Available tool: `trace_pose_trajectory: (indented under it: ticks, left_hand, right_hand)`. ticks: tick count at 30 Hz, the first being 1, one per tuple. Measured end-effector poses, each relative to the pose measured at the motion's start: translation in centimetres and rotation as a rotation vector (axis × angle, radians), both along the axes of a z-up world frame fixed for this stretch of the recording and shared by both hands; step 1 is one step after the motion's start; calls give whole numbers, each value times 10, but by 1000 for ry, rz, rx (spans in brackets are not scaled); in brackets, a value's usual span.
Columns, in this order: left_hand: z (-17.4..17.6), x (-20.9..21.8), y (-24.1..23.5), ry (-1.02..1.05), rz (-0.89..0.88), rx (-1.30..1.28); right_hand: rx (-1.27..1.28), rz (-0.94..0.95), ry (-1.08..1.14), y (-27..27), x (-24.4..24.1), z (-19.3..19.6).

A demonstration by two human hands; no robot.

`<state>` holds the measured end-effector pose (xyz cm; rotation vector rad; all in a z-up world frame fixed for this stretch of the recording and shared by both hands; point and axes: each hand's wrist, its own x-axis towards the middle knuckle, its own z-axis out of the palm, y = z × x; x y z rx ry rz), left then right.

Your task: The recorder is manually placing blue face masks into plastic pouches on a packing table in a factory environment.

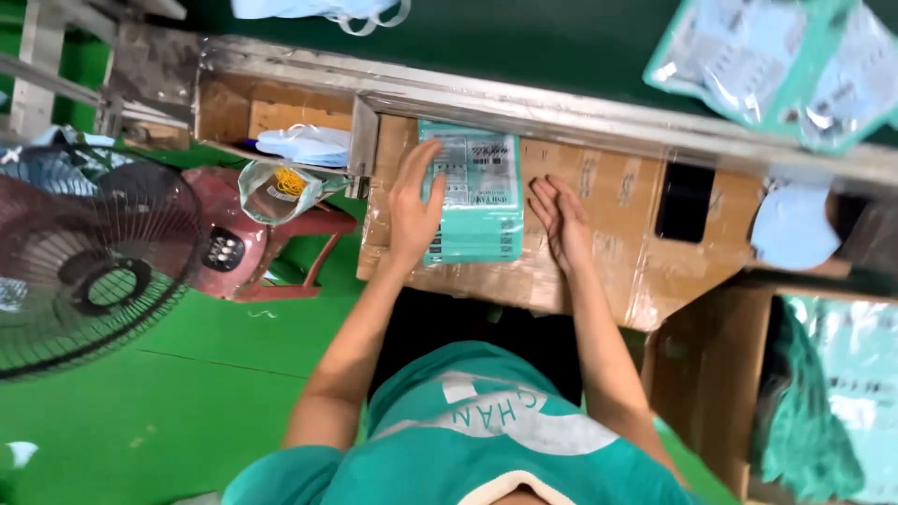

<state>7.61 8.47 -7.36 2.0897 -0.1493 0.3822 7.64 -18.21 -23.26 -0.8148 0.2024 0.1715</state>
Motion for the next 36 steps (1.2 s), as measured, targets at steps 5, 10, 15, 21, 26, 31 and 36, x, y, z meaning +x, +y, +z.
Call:
trace_pose_trajectory:
  ticks: [5, 10, 15, 21, 26, 31, 36]
  left_hand:
    - [25, 53, 12, -164, 1, 197]
    - [38, 161, 1, -469, 98, 598]
    - [-56, 291, -21, -386, 144, 932]
    - [-11, 173, -82, -454, -443, 372]
    - [20, 14, -136, -451, -789, 310]
    - [0, -36, -144, -90, -756, -40]
    - [-76, -45, -149, 210, -693, 14]
  right_hand:
    - [-9, 32, -43, 0, 4, -14]
    - [-17, 29, -85, 0, 1, -14]
    - [-195, 47, -41, 0, -7, -13]
    - [-1149, -366, -270, -39, -55, 88]
    - [-1400, -312, -565, -71, -81, 132]
    - [-1122, -273, -254, -98, -115, 114]
    - [-1287, -138, -510, -70, -107, 128]
